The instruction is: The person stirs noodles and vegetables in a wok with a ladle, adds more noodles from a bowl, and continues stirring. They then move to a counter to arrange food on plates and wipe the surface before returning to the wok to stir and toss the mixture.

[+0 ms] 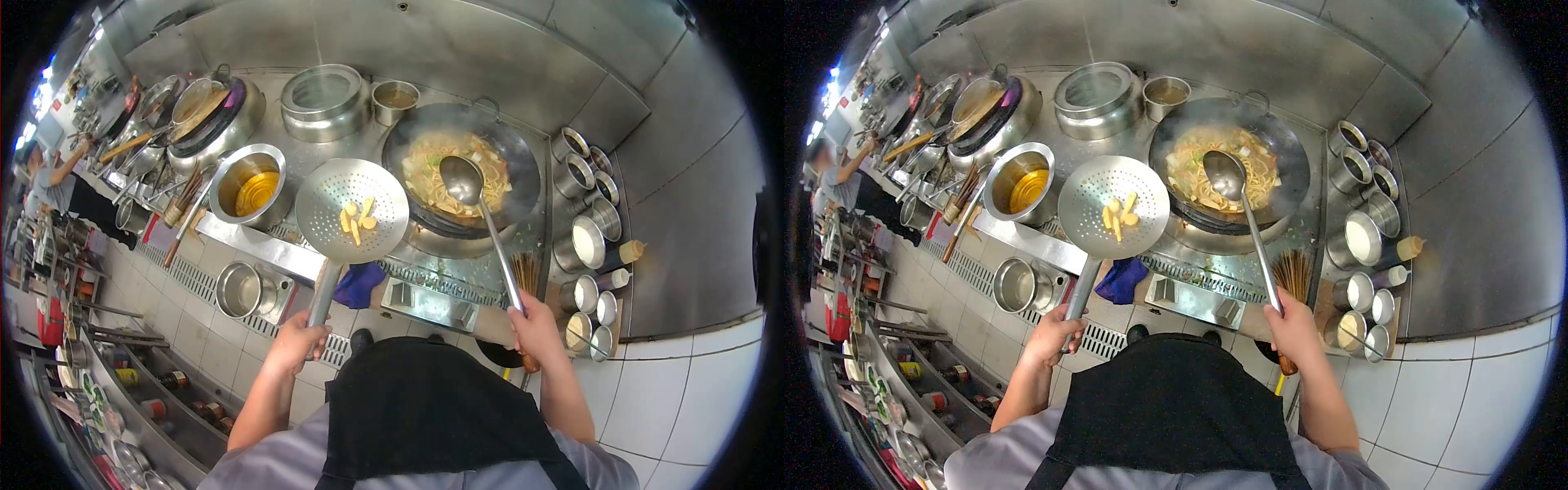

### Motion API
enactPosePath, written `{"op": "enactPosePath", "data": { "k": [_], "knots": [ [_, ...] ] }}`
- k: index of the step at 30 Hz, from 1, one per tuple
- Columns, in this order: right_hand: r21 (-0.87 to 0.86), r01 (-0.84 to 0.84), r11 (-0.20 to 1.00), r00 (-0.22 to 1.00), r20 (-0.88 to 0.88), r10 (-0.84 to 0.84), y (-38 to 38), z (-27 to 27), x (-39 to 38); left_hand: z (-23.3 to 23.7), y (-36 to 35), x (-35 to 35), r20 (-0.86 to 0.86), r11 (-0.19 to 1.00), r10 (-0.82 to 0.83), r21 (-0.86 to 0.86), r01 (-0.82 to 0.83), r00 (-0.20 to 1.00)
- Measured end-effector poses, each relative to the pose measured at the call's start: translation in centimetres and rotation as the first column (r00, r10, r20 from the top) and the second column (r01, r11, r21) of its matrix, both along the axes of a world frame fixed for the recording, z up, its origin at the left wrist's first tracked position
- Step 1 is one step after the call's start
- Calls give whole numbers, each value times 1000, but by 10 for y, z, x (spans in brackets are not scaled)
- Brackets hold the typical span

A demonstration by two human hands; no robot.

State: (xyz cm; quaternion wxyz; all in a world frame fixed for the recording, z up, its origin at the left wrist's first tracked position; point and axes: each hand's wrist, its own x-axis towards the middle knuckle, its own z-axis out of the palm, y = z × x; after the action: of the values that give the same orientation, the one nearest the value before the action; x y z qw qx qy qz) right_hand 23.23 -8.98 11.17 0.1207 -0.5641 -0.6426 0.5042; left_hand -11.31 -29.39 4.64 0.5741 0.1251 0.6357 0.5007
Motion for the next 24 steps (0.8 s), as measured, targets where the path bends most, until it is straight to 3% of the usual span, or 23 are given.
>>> {"op": "enactPosePath", "data": {
  "k": [2,6,8,15,17,24],
  "knots": [
    [-145,8,989,996,-92,-21,4,3,3,2,-1,-1,2,1000,4,-12,-4,1000],
    [-75,-27,997,1000,-3,27,-4,5,6,2,-2,-3,15,1000,-1,-24,1,1000],
    [-202,30,979,992,-114,-53,-4,11,12,0,-3,-3,18,1000,10,-14,-10,1000],
    [-210,24,977,988,-144,-56,-9,13,21,4,0,-7,16,1000,-14,-16,14,1000],
    [-39,-19,999,1000,22,20,-13,6,15,3,2,-8,10,1000,-27,-6,27,1000],
    [44,-59,997,992,116,54,-10,2,-3,0,5,-10,9,1000,-24,3,24,1000]
  ]
}}
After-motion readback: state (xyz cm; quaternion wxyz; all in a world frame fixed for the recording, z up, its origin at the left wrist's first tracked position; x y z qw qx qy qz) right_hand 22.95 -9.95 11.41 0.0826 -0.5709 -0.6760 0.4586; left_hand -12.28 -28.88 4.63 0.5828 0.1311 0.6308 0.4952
